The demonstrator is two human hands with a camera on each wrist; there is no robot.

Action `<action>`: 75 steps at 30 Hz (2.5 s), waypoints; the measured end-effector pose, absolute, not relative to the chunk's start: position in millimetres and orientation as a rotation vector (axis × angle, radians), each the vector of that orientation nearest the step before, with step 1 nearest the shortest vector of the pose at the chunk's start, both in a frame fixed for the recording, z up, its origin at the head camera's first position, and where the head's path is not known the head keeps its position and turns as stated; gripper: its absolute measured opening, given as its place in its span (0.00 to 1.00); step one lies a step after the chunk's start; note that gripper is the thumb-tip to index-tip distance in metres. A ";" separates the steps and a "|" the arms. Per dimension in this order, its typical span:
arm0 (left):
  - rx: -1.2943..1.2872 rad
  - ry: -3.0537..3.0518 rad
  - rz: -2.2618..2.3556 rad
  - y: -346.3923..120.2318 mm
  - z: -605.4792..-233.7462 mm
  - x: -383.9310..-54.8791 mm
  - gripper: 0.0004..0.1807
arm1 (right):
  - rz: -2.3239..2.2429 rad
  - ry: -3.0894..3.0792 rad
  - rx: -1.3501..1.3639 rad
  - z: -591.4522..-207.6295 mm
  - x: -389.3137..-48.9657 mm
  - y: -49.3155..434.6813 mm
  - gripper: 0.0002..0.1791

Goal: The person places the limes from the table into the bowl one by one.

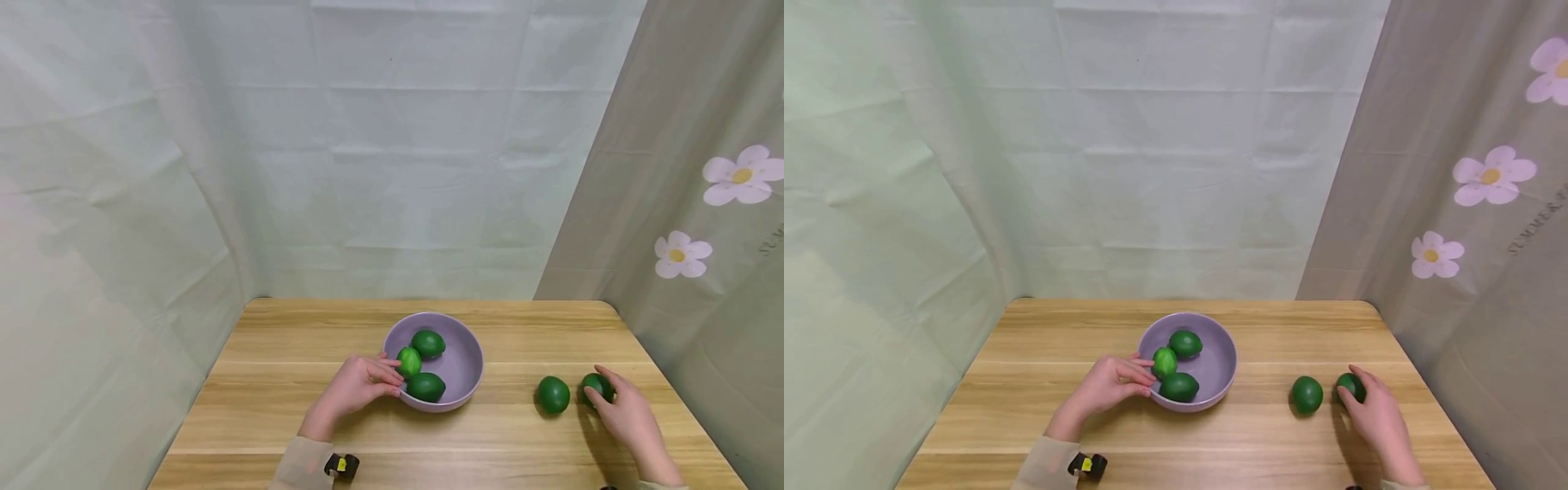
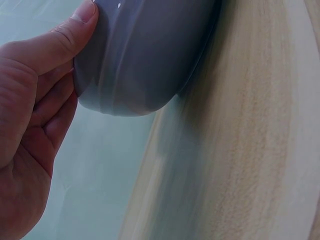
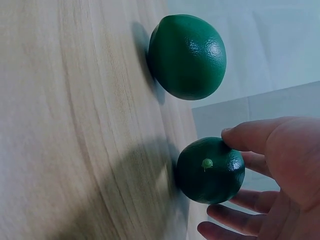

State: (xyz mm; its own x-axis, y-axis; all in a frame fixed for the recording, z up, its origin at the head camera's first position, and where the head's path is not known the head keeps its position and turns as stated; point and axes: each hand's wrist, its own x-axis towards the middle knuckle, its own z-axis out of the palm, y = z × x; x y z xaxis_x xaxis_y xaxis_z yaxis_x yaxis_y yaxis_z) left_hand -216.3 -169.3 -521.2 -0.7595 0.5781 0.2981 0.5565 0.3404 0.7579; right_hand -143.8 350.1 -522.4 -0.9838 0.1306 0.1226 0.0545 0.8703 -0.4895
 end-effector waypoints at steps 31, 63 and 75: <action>1.135 2.562 1.432 -169.7 -524.6 -217.9 0.08 | 0.795 -3.016 -0.253 -521.1 -147.3 353.8 0.40; 1.123 2.569 1.422 -169.3 -521.2 -216.9 0.09 | 0.867 -3.054 -0.344 -523.1 -147.0 360.1 0.45; 1.121 2.572 1.421 -169.8 -521.6 -216.9 0.09 | 0.927 -3.043 -0.391 -521.8 -146.4 358.5 0.47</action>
State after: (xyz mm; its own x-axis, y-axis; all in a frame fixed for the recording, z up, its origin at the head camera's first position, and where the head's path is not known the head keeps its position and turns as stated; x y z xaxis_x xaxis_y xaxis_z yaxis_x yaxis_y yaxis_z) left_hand -216.9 -169.8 -521.6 -0.7457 0.5818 0.3248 0.5847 0.3376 0.7376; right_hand -146.4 358.5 -521.8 -0.9683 0.2127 -0.1310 0.2496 0.8031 -0.5410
